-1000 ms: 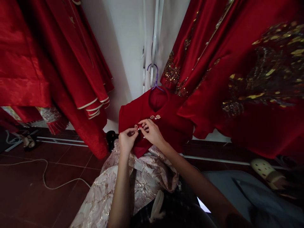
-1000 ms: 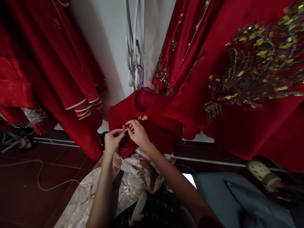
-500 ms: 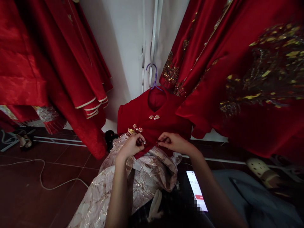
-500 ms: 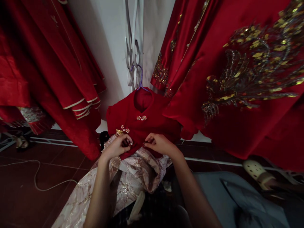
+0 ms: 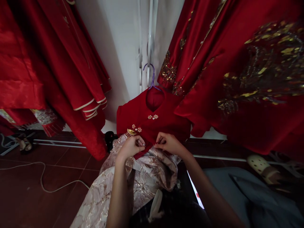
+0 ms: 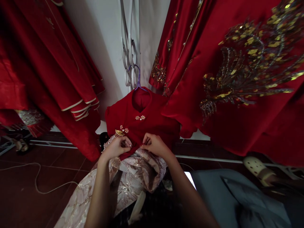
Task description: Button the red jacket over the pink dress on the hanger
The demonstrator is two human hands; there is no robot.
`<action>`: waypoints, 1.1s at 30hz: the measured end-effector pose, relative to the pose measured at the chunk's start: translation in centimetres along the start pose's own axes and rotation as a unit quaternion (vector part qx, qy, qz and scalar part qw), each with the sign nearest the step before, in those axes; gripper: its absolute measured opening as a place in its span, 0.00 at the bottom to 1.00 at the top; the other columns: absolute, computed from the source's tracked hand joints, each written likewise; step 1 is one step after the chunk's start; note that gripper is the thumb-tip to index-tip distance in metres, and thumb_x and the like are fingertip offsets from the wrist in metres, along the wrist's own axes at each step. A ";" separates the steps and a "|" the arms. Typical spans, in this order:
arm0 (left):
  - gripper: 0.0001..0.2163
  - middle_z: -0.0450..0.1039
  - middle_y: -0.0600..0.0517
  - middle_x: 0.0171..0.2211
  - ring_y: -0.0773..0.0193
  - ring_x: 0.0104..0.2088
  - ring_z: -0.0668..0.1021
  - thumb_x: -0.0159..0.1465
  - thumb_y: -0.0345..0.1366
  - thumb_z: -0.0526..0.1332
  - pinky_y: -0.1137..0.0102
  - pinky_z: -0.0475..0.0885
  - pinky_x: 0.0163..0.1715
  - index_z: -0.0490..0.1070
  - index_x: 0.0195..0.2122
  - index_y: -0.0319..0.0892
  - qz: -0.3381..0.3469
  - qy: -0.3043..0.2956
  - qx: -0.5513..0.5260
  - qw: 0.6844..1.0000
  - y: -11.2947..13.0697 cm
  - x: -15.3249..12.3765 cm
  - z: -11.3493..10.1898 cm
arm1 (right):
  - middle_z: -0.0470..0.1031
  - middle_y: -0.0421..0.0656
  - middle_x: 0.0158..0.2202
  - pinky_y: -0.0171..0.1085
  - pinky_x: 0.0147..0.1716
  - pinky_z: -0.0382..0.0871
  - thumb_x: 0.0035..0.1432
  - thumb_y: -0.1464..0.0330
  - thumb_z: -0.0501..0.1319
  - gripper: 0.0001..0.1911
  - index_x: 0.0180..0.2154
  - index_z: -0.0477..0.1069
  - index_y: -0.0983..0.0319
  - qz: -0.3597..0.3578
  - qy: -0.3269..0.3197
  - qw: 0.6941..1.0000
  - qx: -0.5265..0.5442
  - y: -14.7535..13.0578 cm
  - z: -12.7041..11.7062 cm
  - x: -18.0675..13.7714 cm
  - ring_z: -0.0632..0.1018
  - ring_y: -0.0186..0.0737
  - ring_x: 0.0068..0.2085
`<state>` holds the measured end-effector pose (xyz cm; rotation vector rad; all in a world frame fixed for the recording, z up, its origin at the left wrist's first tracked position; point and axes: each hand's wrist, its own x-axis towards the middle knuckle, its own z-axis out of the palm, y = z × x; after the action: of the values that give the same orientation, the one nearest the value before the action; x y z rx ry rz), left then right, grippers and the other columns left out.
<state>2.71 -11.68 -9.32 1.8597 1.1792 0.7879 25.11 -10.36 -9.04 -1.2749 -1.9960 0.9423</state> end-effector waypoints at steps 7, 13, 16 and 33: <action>0.05 0.72 0.54 0.25 0.69 0.26 0.72 0.49 0.28 0.60 0.75 0.67 0.29 0.70 0.28 0.38 0.022 0.030 -0.003 0.999 1.0 0.2 0.2 | 0.76 0.42 0.26 0.34 0.24 0.71 0.47 0.61 0.65 0.12 0.31 0.69 0.62 0.001 0.030 0.992 0.124 -2.1 2.0 0.5 0.78 0.37 0.26; 0.03 0.71 0.54 0.23 0.70 0.25 0.72 0.49 0.30 0.61 0.75 0.66 0.27 0.69 0.26 0.38 0.000 0.061 -0.020 0.998 0.9 0.5 0.5 | 0.76 0.43 0.31 0.35 0.31 0.73 0.51 0.66 0.62 0.08 0.34 0.71 0.63 -0.042 0.065 0.993 0.090 -1.6 3.5 0.9 0.78 0.35 0.30; 0.04 0.71 0.53 0.23 0.69 0.25 0.72 0.50 0.32 0.62 0.75 0.66 0.26 0.70 0.27 0.38 -0.012 0.066 -0.031 0.997 0.4 0.6 0.6 | 0.76 0.43 0.30 0.35 0.32 0.73 0.51 0.67 0.62 0.09 0.35 0.71 0.63 -0.050 0.051 0.994 0.086 -1.4 3.1 0.8 0.77 0.35 0.32; 0.05 0.75 0.51 0.26 0.68 0.28 0.75 0.49 0.28 0.62 0.74 0.70 0.31 0.73 0.28 0.36 -0.025 0.053 -0.081 0.995 0.2 0.7 0.7 | 0.75 0.40 0.31 0.33 0.34 0.70 0.51 0.70 0.60 0.07 0.36 0.69 0.60 -0.084 0.079 0.993 0.002 -1.5 3.5 0.7 0.75 0.33 0.32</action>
<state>3.63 -11.28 -9.37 1.6689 1.1855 0.9348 21.39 -11.01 -9.81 -1.1228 -1.9417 0.7422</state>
